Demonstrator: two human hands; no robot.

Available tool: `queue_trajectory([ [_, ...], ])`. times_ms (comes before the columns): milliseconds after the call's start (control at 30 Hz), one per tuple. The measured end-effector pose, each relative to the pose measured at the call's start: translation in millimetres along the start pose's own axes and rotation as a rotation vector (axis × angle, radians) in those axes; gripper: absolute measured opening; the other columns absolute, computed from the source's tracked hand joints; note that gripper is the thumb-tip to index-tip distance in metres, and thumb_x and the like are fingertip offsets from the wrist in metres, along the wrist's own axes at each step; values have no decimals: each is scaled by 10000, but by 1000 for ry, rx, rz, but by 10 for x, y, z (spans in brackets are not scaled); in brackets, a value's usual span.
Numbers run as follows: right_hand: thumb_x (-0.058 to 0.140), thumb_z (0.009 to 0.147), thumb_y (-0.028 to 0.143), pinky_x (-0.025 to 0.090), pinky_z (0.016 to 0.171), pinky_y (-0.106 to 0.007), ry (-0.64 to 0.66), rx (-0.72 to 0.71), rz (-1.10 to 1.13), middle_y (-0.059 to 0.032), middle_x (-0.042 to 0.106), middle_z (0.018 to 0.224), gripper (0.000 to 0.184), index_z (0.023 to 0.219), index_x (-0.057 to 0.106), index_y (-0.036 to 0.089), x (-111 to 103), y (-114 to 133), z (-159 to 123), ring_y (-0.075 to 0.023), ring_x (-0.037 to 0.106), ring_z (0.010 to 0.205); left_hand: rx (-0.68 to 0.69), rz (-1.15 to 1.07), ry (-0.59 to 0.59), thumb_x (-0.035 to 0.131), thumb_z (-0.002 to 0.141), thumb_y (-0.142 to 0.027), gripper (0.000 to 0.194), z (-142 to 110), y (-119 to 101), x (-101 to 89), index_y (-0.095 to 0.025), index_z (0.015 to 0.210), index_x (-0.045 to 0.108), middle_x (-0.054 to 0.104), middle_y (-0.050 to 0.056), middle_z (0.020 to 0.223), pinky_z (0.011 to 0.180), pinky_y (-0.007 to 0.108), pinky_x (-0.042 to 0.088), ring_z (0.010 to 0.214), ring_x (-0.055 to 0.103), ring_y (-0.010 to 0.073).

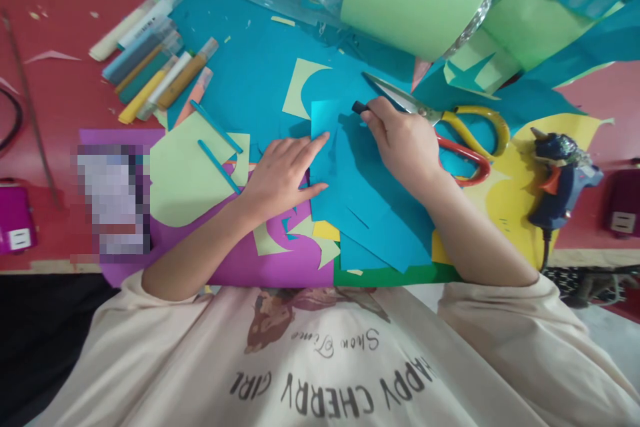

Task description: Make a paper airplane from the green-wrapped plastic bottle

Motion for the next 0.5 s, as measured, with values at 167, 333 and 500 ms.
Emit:
queue_trajectory([
  [167, 317, 1019, 403, 323, 595, -292, -33, 36, 14, -115, 710, 914, 378, 1144, 579, 160, -10, -1, -25, -260, 671, 781, 6, -51, -25, 489, 939, -483, 669, -4, 0, -3, -148, 1492, 317, 562, 178, 1357, 1056, 471, 388, 1265, 512, 330],
  [333, 303, 974, 297, 418, 658, -346, -137, 0, 160, -151, 720, 962, 424, 1300, 498, 110, -49, -59, -58, -287, 668, 825, 77, -96, -29, 496, 935, -448, 664, -2, -19, 8, -171, 1502, 291, 570, 166, 1349, 1099, 496, 354, 1306, 480, 326],
  [500, 359, 909, 238, 458, 688, -377, -215, -45, 321, -84, 701, 782, 442, 1332, 421, 127, -133, -159, -94, -236, 619, 671, 63, -117, -25, 490, 947, -372, 618, 10, -4, 14, -211, 1502, 272, 556, 143, 1369, 1108, 498, 356, 1320, 474, 303],
])
Point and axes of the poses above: each hand's wrist, its own z-axis towards the middle knuckle, its own x-axis out of the palm, y = z × x, the point moved 3 cm from there along z, towards the middle knuckle
